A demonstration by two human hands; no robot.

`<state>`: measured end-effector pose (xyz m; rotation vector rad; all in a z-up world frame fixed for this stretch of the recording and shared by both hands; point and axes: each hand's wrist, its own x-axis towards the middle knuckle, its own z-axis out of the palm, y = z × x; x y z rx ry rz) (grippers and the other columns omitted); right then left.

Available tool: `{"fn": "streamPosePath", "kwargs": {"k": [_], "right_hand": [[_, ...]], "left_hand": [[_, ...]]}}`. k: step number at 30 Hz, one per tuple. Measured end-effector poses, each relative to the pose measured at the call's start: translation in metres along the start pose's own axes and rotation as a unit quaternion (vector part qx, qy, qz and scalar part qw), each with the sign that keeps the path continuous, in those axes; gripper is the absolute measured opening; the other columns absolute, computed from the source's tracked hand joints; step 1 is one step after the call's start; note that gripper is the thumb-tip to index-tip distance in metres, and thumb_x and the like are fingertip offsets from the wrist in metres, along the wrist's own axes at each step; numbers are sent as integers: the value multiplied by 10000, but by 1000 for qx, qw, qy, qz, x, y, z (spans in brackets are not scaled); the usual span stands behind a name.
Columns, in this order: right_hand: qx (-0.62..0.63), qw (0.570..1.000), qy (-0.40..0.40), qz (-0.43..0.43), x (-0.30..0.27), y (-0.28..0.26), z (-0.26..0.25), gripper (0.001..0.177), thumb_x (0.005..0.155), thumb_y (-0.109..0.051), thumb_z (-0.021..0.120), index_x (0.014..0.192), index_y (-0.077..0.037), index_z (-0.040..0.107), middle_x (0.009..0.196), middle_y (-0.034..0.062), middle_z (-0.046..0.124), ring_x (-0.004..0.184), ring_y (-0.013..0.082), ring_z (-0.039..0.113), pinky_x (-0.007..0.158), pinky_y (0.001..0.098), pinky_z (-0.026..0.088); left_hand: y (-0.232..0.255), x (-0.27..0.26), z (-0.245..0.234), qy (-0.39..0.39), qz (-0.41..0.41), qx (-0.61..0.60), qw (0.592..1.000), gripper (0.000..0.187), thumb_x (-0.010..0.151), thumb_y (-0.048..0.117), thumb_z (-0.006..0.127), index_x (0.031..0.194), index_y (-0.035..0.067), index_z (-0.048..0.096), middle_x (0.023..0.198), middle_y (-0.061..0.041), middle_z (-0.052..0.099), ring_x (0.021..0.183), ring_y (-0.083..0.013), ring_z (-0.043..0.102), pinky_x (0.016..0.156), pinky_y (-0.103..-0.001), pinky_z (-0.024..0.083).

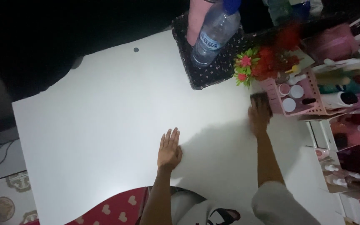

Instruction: The person wipes a white tabletop with a small dark cloth, moving it across the surface in repeated strokes. They shift items like a flower arrangement and a water bottle to reach different areas, then continue wiping the remaining surface.

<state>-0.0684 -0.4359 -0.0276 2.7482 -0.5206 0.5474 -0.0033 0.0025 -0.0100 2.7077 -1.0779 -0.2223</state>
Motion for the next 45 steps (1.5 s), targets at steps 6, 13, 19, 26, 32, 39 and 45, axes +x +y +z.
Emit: {"fn": "streamPosePath", "kwargs": {"k": [6,13,19,26,32,39,45], "right_hand": [[116,964,-214,111,-96,16,-7,527,1096,-371,318,1592,-198,361,1594,165,375,1432,443,358,1011,552,367],[116,961,-215,132,-59,11,15,576,1093,-389,343,1632,-188,300,1651,186,295,1498,473,255,1151,642,259],[13,999,2,37,-2,-13,18,509,903,-319,614,1359,-93,610,1348,185,605,1157,418,608,788,473,540],[348,882,-261,181,42,-79,-4,644,1068,-529,360,1626,-228,246,1703,130,110,1561,370,22,1229,580,-26],[163,964,-200,68,37,-30,-1,341,1069,-367,429,1356,-202,509,1464,77,410,1381,294,357,1156,461,259],[34,998,-28,-52,66,-47,-29,249,1048,-343,496,1115,-183,675,1193,16,669,1216,188,584,1040,362,411],[12,999,32,-34,50,-18,-16,343,993,-287,619,1294,-130,670,1329,112,667,1194,318,651,940,456,516]], "left_hand": [[1,1,-12,-38,-2,2,999,661,996,291,373,1616,176,173,1696,1,156,1555,-218,124,1292,-417,58],[1,3,-7,-42,1,35,999,687,981,320,389,1617,169,176,1702,-1,144,1559,-218,113,1291,-424,52],[2,3,-6,-39,-4,17,999,706,968,268,425,1616,161,165,1700,-15,145,1547,-238,148,1291,-434,88],[8,1,-14,-27,-1,7,1000,672,985,264,406,1609,154,183,1689,-30,184,1542,-248,175,1286,-441,111],[2,3,-9,17,18,-2,1000,707,960,253,445,1612,150,192,1683,-33,212,1532,-266,208,1273,-457,154],[1,5,-2,10,15,-11,1000,672,968,243,427,1600,135,228,1669,-63,249,1525,-295,237,1266,-483,170],[4,2,-7,25,23,-14,999,697,957,237,454,1606,138,220,1677,-57,234,1529,-298,218,1262,-475,163]]}}
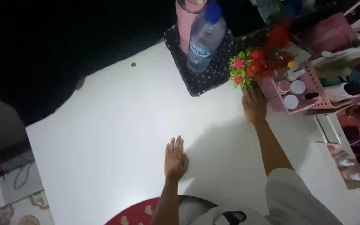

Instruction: The person wipes a white tabletop with a small dark cloth, moving it across the surface in repeated strokes. They shift items like a flower arrangement and a water bottle to reach different areas, then continue wiping the remaining surface.

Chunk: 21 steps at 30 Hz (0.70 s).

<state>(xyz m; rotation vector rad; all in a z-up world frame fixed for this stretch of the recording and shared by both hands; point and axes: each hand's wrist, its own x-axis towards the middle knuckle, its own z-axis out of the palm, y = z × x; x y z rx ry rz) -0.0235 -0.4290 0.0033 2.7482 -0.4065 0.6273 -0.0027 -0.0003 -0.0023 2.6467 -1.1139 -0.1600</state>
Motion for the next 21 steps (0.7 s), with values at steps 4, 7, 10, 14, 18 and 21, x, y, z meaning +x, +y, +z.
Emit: {"fn": "streamPosePath", "kwargs": {"k": [4,7,10,14,18,21], "right_hand": [[125,971,-102,179,-22,-28,25,574,1082,-459,401,1568,-159,460,1582,216,453,1458,480,360,1114,633,277],[84,979,-107,149,-11,-76,-17,458,1086,-365,452,1469,-123,525,1417,207,576,1343,437,510,1064,574,352],[196,893,-343,216,-2,-108,-45,568,1104,-460,209,1602,-206,308,1669,134,286,1558,358,173,1233,563,127],[253,890,-228,303,-7,-96,-46,431,1040,-368,429,1244,-126,721,1270,130,677,1164,360,581,974,484,450],[308,885,41,348,-2,-29,15,237,1054,-130,567,1166,28,704,1156,194,727,1026,323,686,948,448,510],[313,902,127,268,13,19,84,371,999,-124,654,1342,4,597,1265,202,644,1171,360,583,1045,428,407]], "left_hand": [[3,5,-11,-9,11,4,1000,697,966,241,447,1610,138,202,1682,-63,209,1533,-301,194,1259,-477,153],[5,-1,-11,-9,15,11,1000,739,948,243,501,1611,132,193,1679,-63,208,1523,-301,208,1255,-481,172],[7,4,-16,-10,7,7,1000,692,952,243,468,1598,135,243,1669,-60,248,1526,-296,219,1257,-471,159],[12,5,-28,49,33,-59,997,645,959,164,443,1573,45,287,1655,-95,300,1535,-319,242,1257,-481,169],[15,6,-30,20,23,-49,998,591,1004,171,386,1564,22,276,1661,-114,266,1538,-338,201,1252,-494,162],[17,7,-31,-8,10,-38,999,632,995,180,391,1588,50,217,1674,-74,234,1548,-306,152,1260,-451,126]]}}
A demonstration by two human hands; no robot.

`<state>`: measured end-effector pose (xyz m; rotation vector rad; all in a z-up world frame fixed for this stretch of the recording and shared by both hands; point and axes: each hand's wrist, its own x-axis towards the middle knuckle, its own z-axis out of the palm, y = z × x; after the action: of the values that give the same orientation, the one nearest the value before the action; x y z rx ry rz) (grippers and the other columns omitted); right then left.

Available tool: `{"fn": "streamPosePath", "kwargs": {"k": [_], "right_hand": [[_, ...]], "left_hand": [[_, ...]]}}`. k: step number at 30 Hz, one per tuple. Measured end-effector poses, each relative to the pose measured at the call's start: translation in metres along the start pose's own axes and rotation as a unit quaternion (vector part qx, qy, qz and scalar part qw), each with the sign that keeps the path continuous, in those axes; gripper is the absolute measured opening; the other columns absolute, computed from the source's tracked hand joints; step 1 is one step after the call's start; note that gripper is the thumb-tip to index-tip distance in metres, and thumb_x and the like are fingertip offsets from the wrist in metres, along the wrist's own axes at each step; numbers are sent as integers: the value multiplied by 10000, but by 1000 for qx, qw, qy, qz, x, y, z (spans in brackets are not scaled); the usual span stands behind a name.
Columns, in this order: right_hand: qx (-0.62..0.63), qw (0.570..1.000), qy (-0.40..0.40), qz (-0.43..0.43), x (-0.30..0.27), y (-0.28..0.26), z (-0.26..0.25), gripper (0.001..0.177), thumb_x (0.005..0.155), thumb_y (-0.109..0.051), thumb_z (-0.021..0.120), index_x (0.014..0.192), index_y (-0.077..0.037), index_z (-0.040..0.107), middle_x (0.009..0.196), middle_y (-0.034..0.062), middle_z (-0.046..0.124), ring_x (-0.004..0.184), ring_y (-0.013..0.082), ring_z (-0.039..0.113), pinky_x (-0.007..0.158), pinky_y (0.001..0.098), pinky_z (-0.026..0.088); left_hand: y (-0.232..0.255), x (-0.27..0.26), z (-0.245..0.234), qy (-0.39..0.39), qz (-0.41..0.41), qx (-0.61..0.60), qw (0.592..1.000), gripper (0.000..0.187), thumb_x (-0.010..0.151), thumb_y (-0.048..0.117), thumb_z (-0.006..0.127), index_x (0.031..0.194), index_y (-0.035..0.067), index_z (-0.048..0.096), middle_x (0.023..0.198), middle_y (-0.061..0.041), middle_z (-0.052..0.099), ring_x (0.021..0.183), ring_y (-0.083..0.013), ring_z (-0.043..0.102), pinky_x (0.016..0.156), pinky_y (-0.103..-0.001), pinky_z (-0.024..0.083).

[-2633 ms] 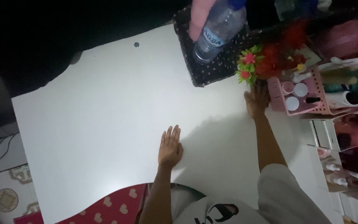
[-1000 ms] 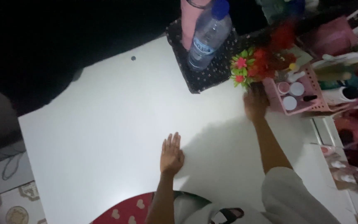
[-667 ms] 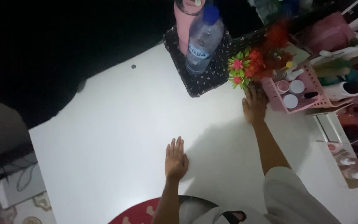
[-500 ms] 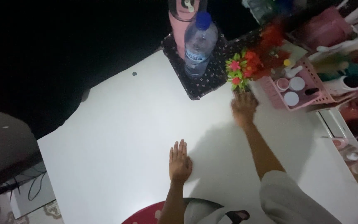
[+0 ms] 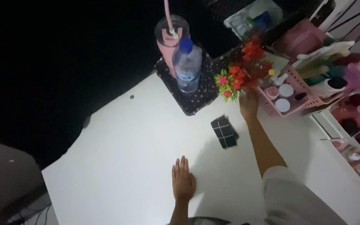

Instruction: The person wipes a white tabletop with a small dark cloth, moving it across the surface in repeated strokes. They shift items like a flower arrangement and a water bottle to reach different areas, then continue wiping the remaining surface.

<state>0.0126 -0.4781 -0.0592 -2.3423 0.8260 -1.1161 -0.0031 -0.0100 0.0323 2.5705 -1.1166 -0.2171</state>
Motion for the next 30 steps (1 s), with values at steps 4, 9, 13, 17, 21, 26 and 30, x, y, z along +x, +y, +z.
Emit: {"fn": "streamPosePath", "kwargs": {"k": [4,9,13,17,21,26,30], "right_hand": [[200,972,-103,63,12,55,50,553,992,4,575,1490,-102,359,1432,132,487,1273,310,458,1139,414,331],[765,595,-49,243,35,-1,52,186,1093,-371,472,1115,-230,592,976,1,617,918,171,575,869,316,457],[761,575,-3,301,35,-44,35,371,1043,-468,491,1311,-246,620,1204,5,669,1103,209,617,1014,353,478],[783,561,64,261,30,-63,23,527,1006,-528,530,1444,-235,506,1402,34,591,1312,262,533,1194,395,380],[675,697,31,240,31,-52,24,289,1078,-349,484,1324,-202,526,1169,40,648,1103,227,614,1047,358,513],[517,837,-4,178,24,-11,43,241,1066,-263,494,1264,-143,561,1193,85,663,1140,273,597,1098,368,463],[125,974,-13,188,35,-52,17,205,1015,-131,623,1197,-129,530,1109,92,663,1032,296,607,956,384,515]], "left_hand": [[1,0,-2,65,31,5,997,614,970,166,411,1559,36,292,1652,-95,306,1537,-332,227,1250,-482,184],[-5,0,11,-1,14,69,998,731,938,233,479,1589,51,201,1686,-71,198,1542,-322,140,1243,-460,123],[-7,1,12,27,13,25,999,686,924,175,453,1571,51,262,1668,-65,264,1539,-317,186,1248,-462,139],[-9,0,16,21,20,51,998,686,942,204,403,1587,52,225,1680,-69,231,1547,-309,162,1255,-454,123],[-9,1,20,86,29,279,956,747,920,355,334,1607,114,170,1705,-6,165,1589,-233,110,1311,-377,79],[-4,2,8,21,10,13,1000,668,945,178,416,1579,58,242,1674,-62,248,1548,-306,165,1255,-452,130],[-8,0,16,10,9,25,1000,668,938,168,419,1572,47,249,1672,-75,244,1542,-324,169,1248,-467,141]]}}
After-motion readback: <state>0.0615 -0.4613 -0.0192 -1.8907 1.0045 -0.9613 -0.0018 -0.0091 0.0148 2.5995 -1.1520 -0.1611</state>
